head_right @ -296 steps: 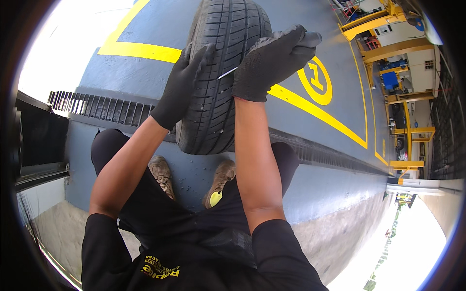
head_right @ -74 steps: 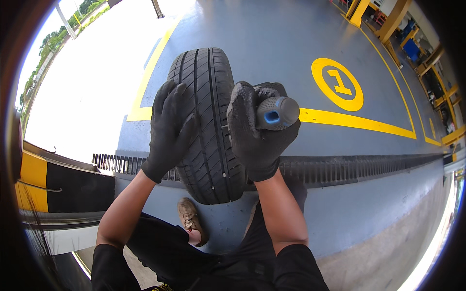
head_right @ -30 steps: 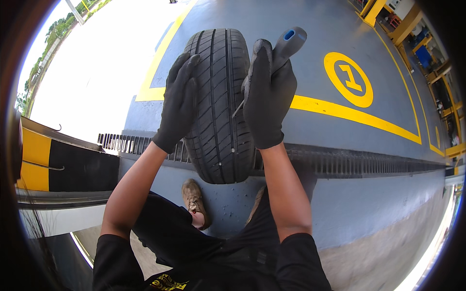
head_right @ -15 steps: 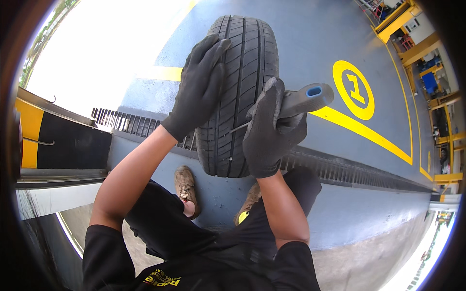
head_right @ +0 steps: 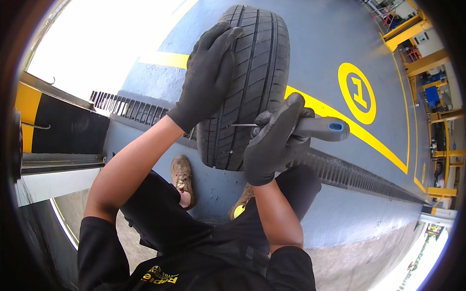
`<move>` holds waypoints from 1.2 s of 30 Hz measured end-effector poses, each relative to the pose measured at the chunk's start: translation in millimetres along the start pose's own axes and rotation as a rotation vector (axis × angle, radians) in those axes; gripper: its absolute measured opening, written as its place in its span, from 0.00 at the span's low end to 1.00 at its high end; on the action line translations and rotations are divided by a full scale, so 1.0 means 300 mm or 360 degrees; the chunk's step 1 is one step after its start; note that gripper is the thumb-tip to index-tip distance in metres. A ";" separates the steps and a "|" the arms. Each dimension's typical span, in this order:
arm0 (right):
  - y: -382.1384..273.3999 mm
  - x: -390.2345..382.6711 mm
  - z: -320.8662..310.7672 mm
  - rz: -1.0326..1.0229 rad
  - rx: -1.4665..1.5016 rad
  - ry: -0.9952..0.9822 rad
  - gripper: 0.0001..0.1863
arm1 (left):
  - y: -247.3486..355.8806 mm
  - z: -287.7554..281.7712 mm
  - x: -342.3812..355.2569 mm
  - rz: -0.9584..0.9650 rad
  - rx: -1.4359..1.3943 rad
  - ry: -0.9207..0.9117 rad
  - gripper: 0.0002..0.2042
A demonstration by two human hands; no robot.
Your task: The person is sitting on the floor and using a screwdriver to remove a nail from a car tire. They repeatedly probe and pull at the puncture site to extract the embedded object.
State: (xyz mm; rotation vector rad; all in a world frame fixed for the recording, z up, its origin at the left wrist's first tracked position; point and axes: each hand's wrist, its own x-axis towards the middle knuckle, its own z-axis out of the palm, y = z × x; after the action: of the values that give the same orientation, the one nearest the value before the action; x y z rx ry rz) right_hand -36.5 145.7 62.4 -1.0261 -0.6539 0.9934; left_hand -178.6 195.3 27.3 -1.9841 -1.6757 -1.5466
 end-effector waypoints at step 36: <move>0.072 0.049 -0.177 -0.0981 -0.0009 -0.0877 0.11 | -0.010 0.029 0.013 0.0114 -0.0044 0.0066 0.19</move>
State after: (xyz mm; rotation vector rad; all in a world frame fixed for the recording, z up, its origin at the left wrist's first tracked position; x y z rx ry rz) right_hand 6.0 142.1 21.5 -0.4832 -1.3320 0.7140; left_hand -176.3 204.6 24.5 -1.9880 -1.5589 -1.5831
